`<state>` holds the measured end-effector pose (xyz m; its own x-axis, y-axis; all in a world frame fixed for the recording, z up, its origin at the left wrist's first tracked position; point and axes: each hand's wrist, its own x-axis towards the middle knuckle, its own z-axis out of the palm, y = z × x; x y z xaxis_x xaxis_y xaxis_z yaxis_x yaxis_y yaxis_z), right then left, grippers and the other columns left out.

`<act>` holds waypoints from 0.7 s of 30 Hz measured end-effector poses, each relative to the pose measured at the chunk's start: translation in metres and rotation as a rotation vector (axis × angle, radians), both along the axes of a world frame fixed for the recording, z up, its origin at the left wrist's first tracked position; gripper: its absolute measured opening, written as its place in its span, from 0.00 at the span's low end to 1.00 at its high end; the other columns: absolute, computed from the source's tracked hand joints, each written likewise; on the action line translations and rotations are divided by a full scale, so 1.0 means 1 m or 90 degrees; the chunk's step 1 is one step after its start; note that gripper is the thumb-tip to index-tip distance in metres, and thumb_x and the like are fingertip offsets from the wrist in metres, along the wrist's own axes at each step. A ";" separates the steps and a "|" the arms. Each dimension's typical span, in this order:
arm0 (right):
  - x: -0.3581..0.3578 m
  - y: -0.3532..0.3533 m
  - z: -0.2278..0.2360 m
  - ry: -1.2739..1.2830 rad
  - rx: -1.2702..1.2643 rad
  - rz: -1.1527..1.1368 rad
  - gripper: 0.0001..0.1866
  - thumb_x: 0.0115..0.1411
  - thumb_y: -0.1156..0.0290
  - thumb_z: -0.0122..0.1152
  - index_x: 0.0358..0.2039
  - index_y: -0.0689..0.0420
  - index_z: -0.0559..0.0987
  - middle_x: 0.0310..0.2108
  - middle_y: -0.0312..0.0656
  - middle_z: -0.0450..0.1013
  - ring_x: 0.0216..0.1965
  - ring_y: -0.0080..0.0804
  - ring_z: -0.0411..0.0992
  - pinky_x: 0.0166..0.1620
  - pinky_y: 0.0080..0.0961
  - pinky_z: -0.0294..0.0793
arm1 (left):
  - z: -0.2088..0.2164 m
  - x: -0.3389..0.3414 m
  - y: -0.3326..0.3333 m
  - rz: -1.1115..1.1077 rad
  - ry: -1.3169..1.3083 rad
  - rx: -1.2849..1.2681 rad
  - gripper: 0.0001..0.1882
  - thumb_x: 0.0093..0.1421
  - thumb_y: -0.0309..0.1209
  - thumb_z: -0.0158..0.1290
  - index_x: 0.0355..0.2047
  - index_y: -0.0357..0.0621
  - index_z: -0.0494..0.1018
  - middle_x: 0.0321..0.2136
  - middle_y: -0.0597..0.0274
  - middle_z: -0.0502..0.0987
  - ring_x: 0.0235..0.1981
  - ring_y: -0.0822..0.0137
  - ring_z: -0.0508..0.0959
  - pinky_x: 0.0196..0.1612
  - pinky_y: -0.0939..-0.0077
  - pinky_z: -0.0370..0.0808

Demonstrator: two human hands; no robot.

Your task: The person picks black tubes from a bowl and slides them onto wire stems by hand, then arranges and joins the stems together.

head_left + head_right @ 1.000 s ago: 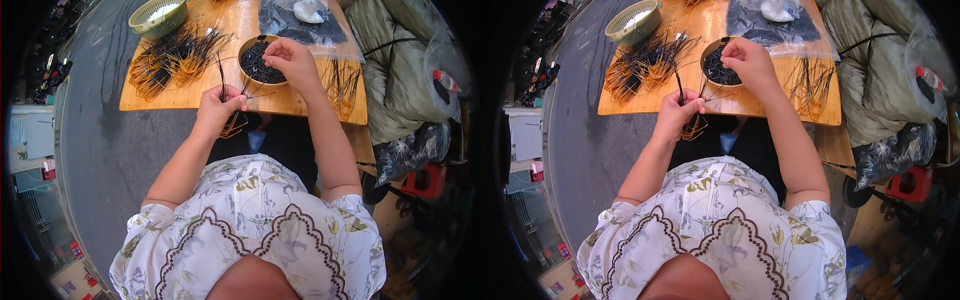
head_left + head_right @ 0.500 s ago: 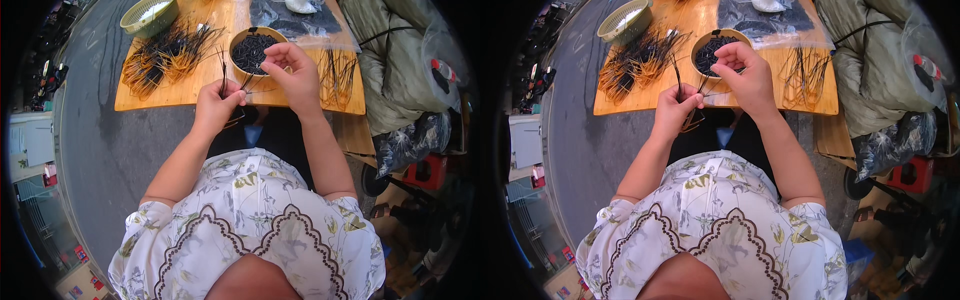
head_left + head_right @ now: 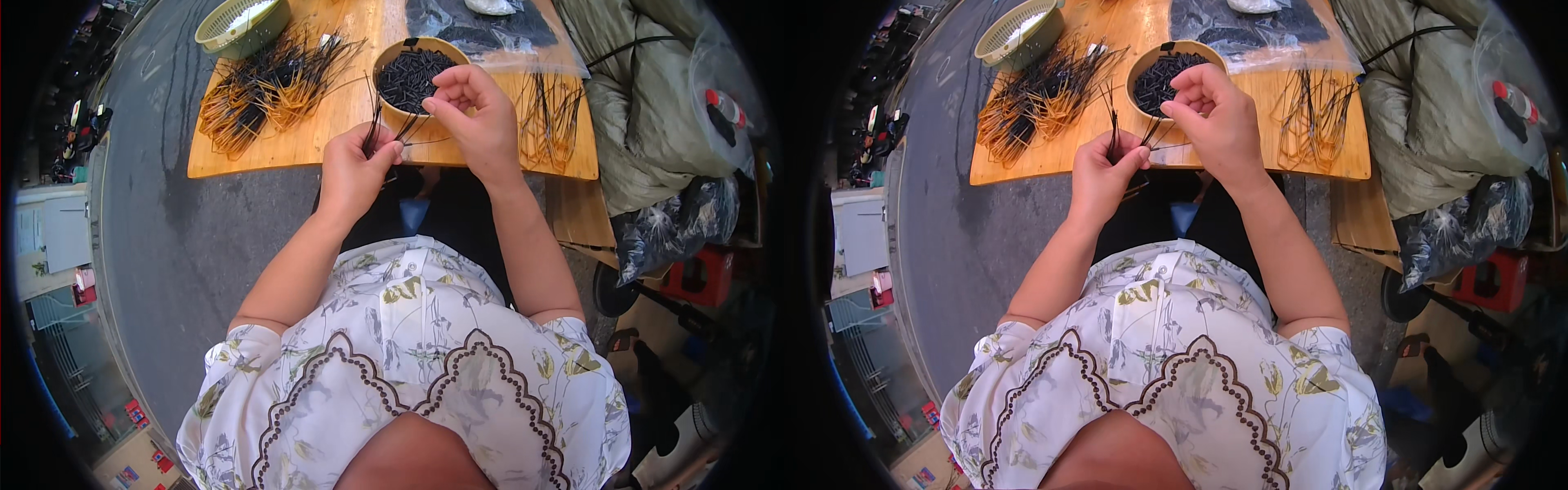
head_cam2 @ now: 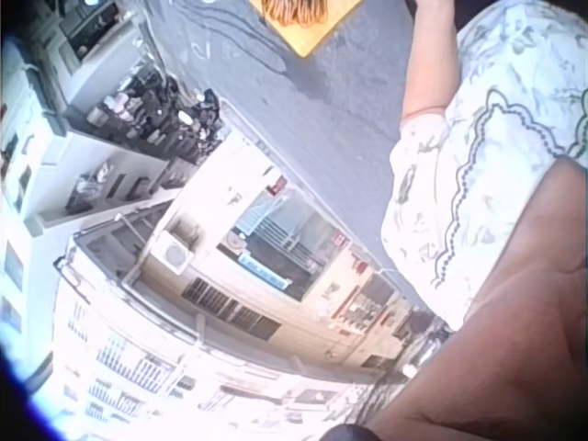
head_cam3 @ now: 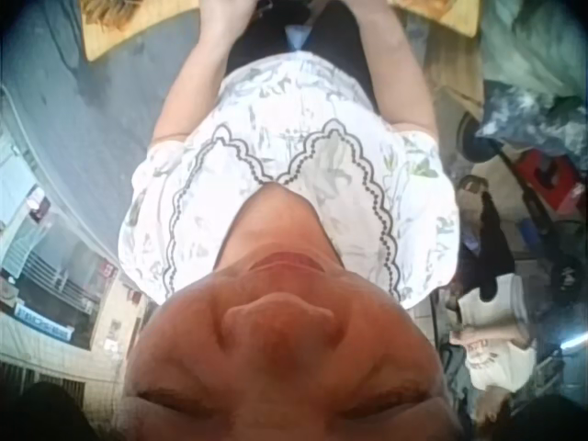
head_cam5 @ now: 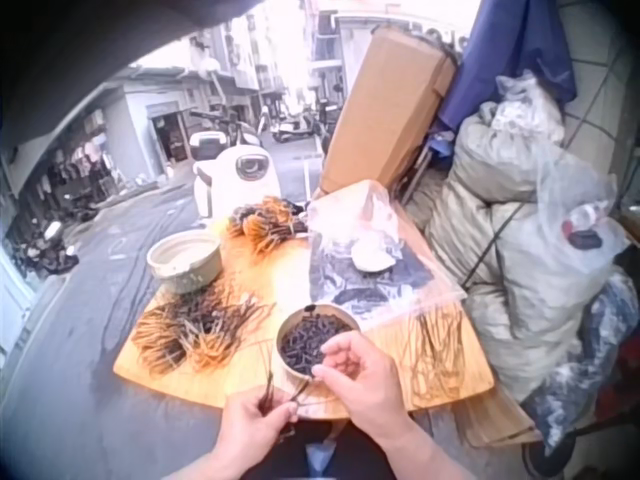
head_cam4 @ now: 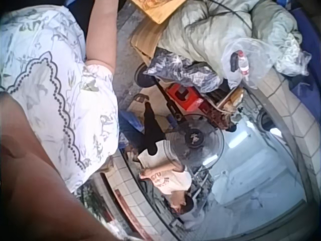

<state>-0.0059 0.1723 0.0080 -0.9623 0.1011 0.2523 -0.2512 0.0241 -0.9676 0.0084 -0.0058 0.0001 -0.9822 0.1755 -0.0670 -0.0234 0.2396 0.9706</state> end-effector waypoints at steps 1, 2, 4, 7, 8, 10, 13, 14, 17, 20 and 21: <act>0.000 0.000 0.000 0.000 0.000 0.000 0.11 0.51 0.80 0.64 0.36 0.61 0.74 0.27 0.31 0.71 0.29 0.15 0.69 0.35 0.12 0.68 | 0.001 0.000 0.000 -0.001 0.009 -0.014 0.02 0.55 0.21 0.54 0.28 0.35 0.73 0.19 0.67 0.75 0.22 0.80 0.73 0.26 0.85 0.70; 0.001 0.000 0.001 -0.003 0.003 0.001 0.11 0.51 0.80 0.64 0.36 0.61 0.74 0.27 0.31 0.71 0.29 0.15 0.69 0.35 0.12 0.68 | 0.000 0.001 0.000 -0.001 0.009 -0.014 0.02 0.55 0.21 0.54 0.28 0.35 0.73 0.19 0.67 0.75 0.22 0.80 0.73 0.26 0.85 0.70; 0.001 0.000 0.001 -0.005 0.006 0.000 0.11 0.51 0.80 0.64 0.36 0.60 0.74 0.27 0.31 0.71 0.29 0.15 0.69 0.35 0.11 0.68 | 0.000 0.001 0.000 -0.003 0.015 -0.026 0.01 0.55 0.21 0.54 0.28 0.35 0.74 0.19 0.67 0.75 0.21 0.80 0.73 0.26 0.85 0.70; 0.001 0.002 -0.001 -0.011 -0.009 -0.002 0.11 0.51 0.80 0.64 0.35 0.60 0.74 0.27 0.31 0.71 0.29 0.14 0.68 0.35 0.11 0.68 | 0.001 0.001 0.001 -0.007 0.012 -0.060 0.03 0.56 0.21 0.55 0.29 0.34 0.74 0.23 0.67 0.76 0.24 0.79 0.74 0.30 0.87 0.71; 0.001 0.003 -0.001 -0.014 -0.002 0.001 0.11 0.51 0.80 0.64 0.35 0.60 0.73 0.27 0.31 0.71 0.29 0.14 0.68 0.34 0.11 0.68 | 0.002 0.001 0.001 -0.008 0.012 -0.060 0.03 0.56 0.21 0.55 0.29 0.34 0.74 0.23 0.67 0.76 0.24 0.79 0.74 0.30 0.87 0.71; 0.002 0.004 -0.001 -0.017 0.004 0.005 0.11 0.51 0.80 0.63 0.35 0.60 0.73 0.27 0.30 0.71 0.29 0.14 0.68 0.34 0.11 0.67 | 0.003 0.001 0.002 -0.011 0.003 -0.058 0.02 0.56 0.21 0.56 0.29 0.34 0.74 0.22 0.66 0.76 0.24 0.79 0.74 0.29 0.87 0.71; 0.003 0.011 0.000 -0.028 0.023 0.036 0.12 0.52 0.80 0.63 0.37 0.60 0.73 0.26 0.30 0.71 0.28 0.14 0.68 0.34 0.10 0.67 | -0.001 -0.001 0.001 -0.002 0.000 -0.025 0.02 0.54 0.21 0.55 0.28 0.35 0.73 0.19 0.65 0.76 0.22 0.78 0.75 0.28 0.85 0.71; 0.003 0.015 0.001 -0.034 0.021 0.067 0.13 0.52 0.80 0.62 0.38 0.60 0.72 0.26 0.30 0.71 0.28 0.14 0.68 0.34 0.10 0.66 | -0.001 -0.002 0.000 -0.002 0.000 -0.025 0.02 0.54 0.21 0.55 0.28 0.35 0.73 0.19 0.65 0.76 0.22 0.78 0.75 0.28 0.85 0.71; 0.003 0.022 0.000 -0.045 0.003 0.108 0.15 0.52 0.80 0.62 0.40 0.60 0.71 0.27 0.31 0.72 0.28 0.14 0.68 0.35 0.10 0.66 | -0.002 -0.005 0.000 -0.002 -0.031 0.028 0.03 0.54 0.21 0.55 0.28 0.34 0.73 0.20 0.65 0.77 0.23 0.78 0.75 0.29 0.85 0.71; 0.005 0.023 -0.006 -0.062 -0.035 0.103 0.16 0.52 0.80 0.62 0.41 0.60 0.71 0.27 0.31 0.72 0.29 0.14 0.69 0.35 0.10 0.66 | 0.000 -0.006 0.003 -0.003 -0.047 0.053 0.03 0.54 0.21 0.56 0.29 0.34 0.73 0.21 0.64 0.77 0.23 0.78 0.75 0.29 0.86 0.71; 0.006 0.022 -0.007 -0.074 -0.057 0.085 0.16 0.51 0.80 0.62 0.41 0.60 0.71 0.28 0.32 0.72 0.29 0.14 0.69 0.35 0.10 0.66 | 0.002 -0.006 0.004 -0.002 -0.061 0.070 0.03 0.54 0.20 0.56 0.29 0.34 0.72 0.21 0.64 0.77 0.23 0.78 0.75 0.28 0.86 0.71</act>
